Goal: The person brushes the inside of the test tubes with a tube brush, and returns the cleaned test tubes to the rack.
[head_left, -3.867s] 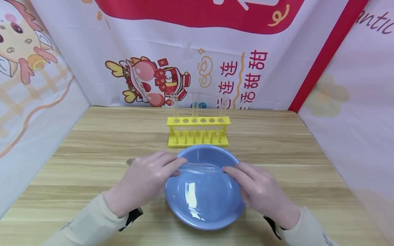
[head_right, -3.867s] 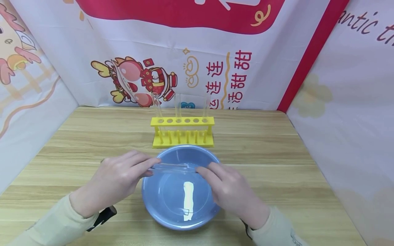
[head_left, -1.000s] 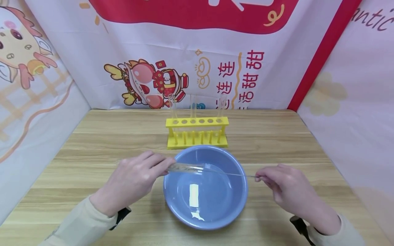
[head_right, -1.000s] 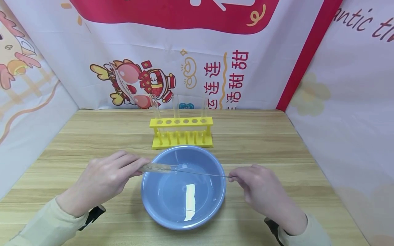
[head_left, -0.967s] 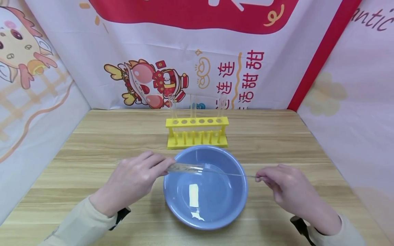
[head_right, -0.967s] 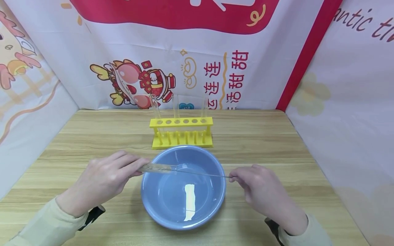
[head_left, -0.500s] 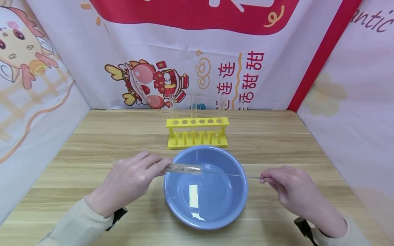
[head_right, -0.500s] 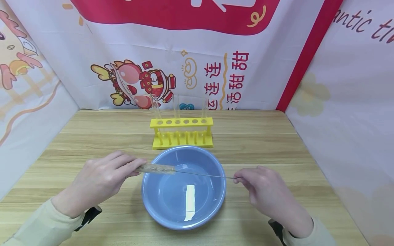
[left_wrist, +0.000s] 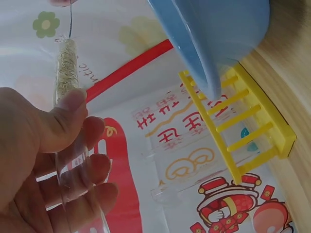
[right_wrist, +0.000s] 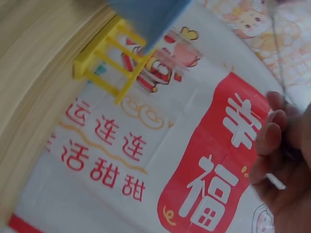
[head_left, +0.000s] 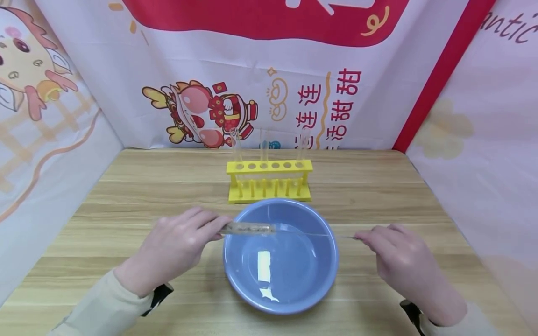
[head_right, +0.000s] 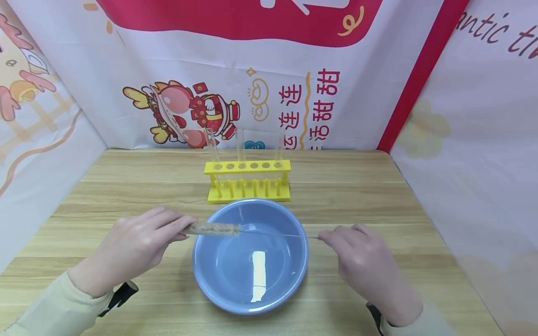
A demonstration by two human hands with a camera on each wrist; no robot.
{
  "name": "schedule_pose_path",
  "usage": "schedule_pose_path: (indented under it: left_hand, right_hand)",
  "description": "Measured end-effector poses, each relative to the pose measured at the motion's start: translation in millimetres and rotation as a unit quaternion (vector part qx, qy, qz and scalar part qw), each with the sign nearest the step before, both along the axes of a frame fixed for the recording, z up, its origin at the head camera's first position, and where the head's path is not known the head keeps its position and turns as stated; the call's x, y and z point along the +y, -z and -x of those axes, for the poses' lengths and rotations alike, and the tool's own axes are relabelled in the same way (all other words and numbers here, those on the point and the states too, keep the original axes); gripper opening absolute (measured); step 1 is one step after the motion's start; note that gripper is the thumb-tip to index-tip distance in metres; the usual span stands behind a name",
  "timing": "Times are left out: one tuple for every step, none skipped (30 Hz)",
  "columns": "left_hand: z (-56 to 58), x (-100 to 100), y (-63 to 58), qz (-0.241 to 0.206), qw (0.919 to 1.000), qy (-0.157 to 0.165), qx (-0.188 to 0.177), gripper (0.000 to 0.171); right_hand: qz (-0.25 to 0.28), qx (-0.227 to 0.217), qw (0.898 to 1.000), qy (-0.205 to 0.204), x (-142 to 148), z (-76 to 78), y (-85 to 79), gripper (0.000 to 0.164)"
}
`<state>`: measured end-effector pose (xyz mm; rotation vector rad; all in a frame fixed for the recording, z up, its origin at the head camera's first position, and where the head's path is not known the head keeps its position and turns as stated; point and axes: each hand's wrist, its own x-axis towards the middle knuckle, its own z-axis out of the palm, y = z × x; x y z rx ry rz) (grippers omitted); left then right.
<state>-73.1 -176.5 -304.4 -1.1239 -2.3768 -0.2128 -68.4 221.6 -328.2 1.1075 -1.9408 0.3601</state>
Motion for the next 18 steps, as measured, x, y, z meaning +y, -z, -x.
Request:
schedule_pose_path:
  left_hand:
    - [0.2,0.1,0.1,0.001,1.0,-0.003,-0.007,0.042]
    - [0.4,0.0,0.2,0.002,0.9999,-0.007,-0.014,0.043]
    - [0.7,-0.1,0.6,0.001,0.9998,-0.009,-0.018,0.044]
    - [0.4,-0.7,0.8,-0.001,0.9997,-0.011,-0.02,0.044]
    - [0.4,-1.4,1.2,-0.003,0.9997,-0.012,-0.02,0.043]
    - [0.2,-2.2,1.6,-0.007,0.9997,-0.01,-0.021,0.04]
    - [0.3,-2.8,2.5,-0.012,0.9998,-0.007,-0.017,0.033]
    - [0.3,-3.3,3.0,-0.016,0.9998,-0.003,-0.014,0.028]
    - [0.2,-3.8,3.3,-0.019,0.9998,0.002,-0.011,0.027]
    - [0.2,-3.6,3.8,-0.024,0.9997,0.009,-0.005,0.028]
    - [0.1,-3.3,3.9,-0.025,0.9996,0.013,-0.004,0.032]
    - [-0.2,-2.5,4.0,-0.026,0.9995,0.016,-0.005,0.04]
    - [-0.5,-1.4,4.1,-0.028,0.9994,0.02,0.0,0.046]
    - [-0.9,-0.3,3.8,-0.028,0.9993,0.023,-0.002,0.047]
    - [-1.3,1.1,3.5,-0.028,0.9993,0.025,-0.001,0.047]
    - [-1.6,2.4,3.3,-0.03,0.9992,0.027,0.0,0.056]
    - [-1.9,3.5,3.0,-0.029,0.9992,0.027,-0.002,0.056]
    - [-1.9,4.6,2.8,-0.031,0.9991,0.029,0.003,0.058]
  right_hand:
    - [-0.001,0.042,0.999,-0.001,-2.3,1.3,-1.1,0.032]
    - [-0.001,0.078,0.997,-0.005,-4.5,2.5,-2.3,0.031]
    - [-0.003,0.109,0.994,-0.007,-6.2,3.4,-3.5,0.03]
    - [-0.005,0.133,0.991,-0.011,-8.1,4.6,-4.6,0.027]
    - [-0.009,0.151,0.988,-0.013,-9.5,5.3,-5.4,0.024]
    - [-0.014,0.166,0.986,-0.016,-10.0,6.0,-5.7,0.022]
    - [-0.02,0.176,0.984,-0.018,-10.0,6.2,-5.7,0.021]
    - [-0.025,0.184,0.982,-0.021,-9.6,6.4,-5.0,0.019]
    - [-0.027,0.195,0.98,-0.021,-8.7,6.4,-3.7,0.018]
    - [-0.028,0.205,0.978,-0.02,-7.3,6.6,-1.7,0.017]
    - [-0.025,0.22,0.975,-0.017,-6.2,7.3,0.2,0.016]
    - [-0.018,0.235,0.972,-0.015,-5.2,8.3,2.0,0.015]
    - [-0.01,0.249,0.968,-0.012,-4.4,9.2,3.6,0.015]
    - [0.001,0.263,0.965,-0.011,-4.1,10.5,5.0,0.014]
    - [0.012,0.276,0.961,-0.011,-3.9,11.7,5.8,0.013]
    - [0.02,0.284,0.959,-0.011,-4.0,12.8,6.1,0.013]
    - [0.028,0.29,0.957,-0.013,-4.6,13.8,5.9,0.013]
    - [0.035,0.292,0.956,-0.015,-5.1,14.4,5.8,0.014]
